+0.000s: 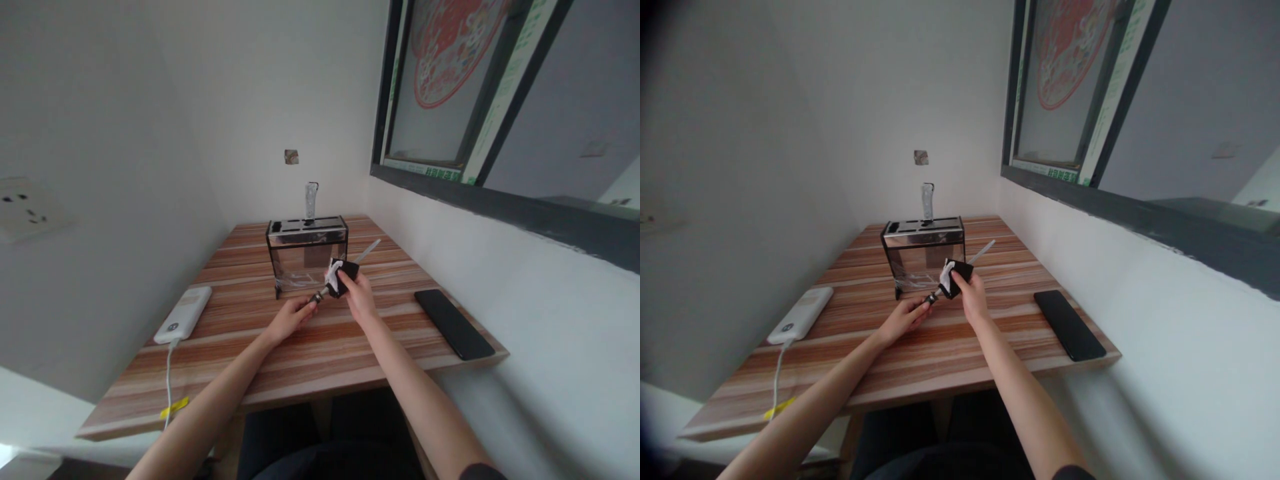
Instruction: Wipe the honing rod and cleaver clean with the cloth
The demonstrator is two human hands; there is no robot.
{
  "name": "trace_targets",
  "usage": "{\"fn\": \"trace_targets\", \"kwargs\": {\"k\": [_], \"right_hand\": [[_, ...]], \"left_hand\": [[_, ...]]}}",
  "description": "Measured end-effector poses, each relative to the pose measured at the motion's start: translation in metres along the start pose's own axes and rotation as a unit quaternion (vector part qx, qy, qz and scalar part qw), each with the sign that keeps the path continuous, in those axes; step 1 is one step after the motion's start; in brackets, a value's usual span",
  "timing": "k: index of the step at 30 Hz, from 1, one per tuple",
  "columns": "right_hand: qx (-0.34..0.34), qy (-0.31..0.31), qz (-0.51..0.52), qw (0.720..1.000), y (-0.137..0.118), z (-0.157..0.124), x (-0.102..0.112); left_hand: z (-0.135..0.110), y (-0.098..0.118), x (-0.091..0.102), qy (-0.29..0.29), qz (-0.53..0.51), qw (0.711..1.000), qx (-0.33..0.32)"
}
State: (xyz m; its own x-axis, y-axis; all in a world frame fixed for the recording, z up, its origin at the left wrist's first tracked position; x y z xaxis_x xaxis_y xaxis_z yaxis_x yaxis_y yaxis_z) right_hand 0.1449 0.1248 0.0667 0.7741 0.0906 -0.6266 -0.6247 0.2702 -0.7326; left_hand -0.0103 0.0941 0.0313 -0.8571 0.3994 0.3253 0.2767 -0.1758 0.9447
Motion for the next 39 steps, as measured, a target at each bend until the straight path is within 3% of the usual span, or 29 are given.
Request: {"fn": "trace_targets", "kwargs": {"k": [5, 12, 17, 28, 39], "right_hand": [[0.048, 0.039, 0.086, 0.994, -0.025, 0.007, 0.011], [0.130, 0.117, 0.134, 0.975, -0.049, 0.015, 0.044], [0.160, 0.148, 0.151, 0.964, -0.056, 0.014, 0.054], [0.092, 0.091, 0.127, 0.983, -0.030, 0.014, 0.033], [0.013, -0.020, -0.062, 0.998, 0.010, -0.003, -0.001]], "left_hand": [[0.000, -0.001, -0.002, -0.021, 0.008, 1.000, 0.003], [-0.004, 0.002, -0.002, -0.052, 0.027, 0.998, 0.012], [-0.004, 0.001, -0.002, -0.061, 0.049, 0.997, 0.011], [-0.002, 0.003, 0.011, 0.001, 0.110, 0.994, -0.020], [-0.004, 0.018, 0.015, 0.043, 0.121, 0.990, -0.058]]}}
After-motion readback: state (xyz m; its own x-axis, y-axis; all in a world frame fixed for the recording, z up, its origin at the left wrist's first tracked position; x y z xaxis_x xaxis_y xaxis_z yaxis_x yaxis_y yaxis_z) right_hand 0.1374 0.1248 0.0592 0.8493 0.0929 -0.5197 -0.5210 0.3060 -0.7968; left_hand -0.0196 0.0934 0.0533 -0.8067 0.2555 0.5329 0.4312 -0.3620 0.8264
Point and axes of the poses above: each hand's wrist, its own z-axis towards the middle knuckle, its own x-axis out of the back of the hand, y = z × x, the point moved 8 cm from there along z, towards the middle knuckle, and after that the axes turned 10 degrees about z, right-handed, at the moved point
